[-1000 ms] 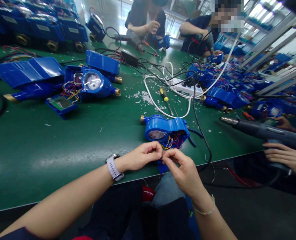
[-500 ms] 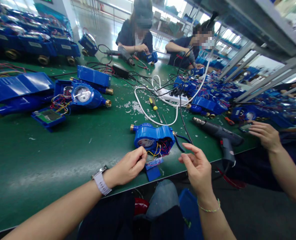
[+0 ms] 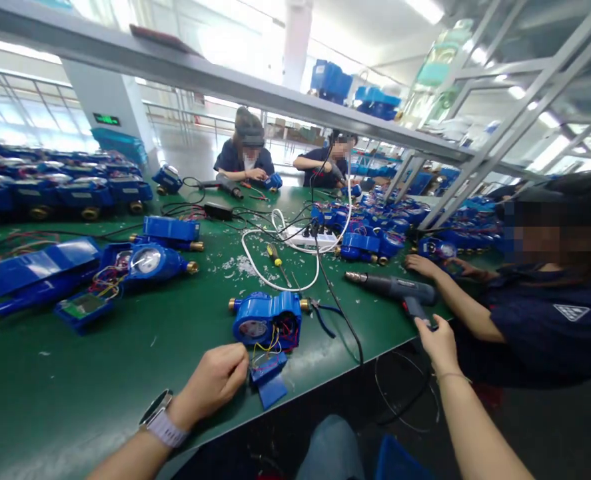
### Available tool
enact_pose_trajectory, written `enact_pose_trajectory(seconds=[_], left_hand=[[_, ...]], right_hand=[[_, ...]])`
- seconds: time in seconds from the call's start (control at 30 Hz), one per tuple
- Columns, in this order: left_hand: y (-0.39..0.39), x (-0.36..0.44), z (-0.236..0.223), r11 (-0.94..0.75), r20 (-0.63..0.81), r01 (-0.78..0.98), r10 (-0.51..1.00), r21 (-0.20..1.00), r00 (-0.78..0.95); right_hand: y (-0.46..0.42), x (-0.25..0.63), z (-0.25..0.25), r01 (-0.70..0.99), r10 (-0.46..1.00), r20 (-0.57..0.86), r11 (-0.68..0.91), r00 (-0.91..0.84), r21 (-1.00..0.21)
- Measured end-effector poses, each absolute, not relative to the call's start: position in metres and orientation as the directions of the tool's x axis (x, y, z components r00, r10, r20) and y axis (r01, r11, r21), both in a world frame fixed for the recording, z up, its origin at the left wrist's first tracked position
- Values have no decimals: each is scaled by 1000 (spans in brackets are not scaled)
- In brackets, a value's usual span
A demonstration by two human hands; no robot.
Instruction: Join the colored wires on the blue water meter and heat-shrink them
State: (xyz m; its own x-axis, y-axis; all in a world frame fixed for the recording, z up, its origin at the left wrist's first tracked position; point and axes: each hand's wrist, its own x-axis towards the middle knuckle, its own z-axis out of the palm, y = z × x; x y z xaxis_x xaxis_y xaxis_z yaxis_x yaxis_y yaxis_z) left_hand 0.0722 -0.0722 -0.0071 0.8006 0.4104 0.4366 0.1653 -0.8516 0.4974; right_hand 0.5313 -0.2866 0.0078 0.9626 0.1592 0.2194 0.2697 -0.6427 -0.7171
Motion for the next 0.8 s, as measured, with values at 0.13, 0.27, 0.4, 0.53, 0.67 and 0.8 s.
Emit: enact_pose_trajectory(seconds=[0.13, 0.27, 0.4, 0.53, 0.67, 0.8], left_hand=[[-85, 68, -1, -855, 437, 250, 458, 455, 774], [-98, 63, 7, -740, 352, 305, 586, 599, 730], [-105, 65, 14, -595, 294, 293, 693, 749, 658], [-106, 73, 15, -438, 210, 255, 767, 862, 606], [-108, 83, 6, -254, 120, 177, 830, 951, 545], [-111, 96, -3, -138, 82, 55, 816, 989, 572]], right_hand=[[-276, 568, 12, 178, 199, 57, -664, 978, -726], [-269, 580, 12, 114, 267, -76, -630, 961, -768], [-273, 561, 8, -12, 381, -231, -498, 895, -867], [-285, 530, 2, -155, 467, -280, -288, 839, -945], [-310, 494, 6, -163, 461, -214, -148, 861, -976], [-355, 452, 26, 0, 493, 5, 10, 870, -1000]])
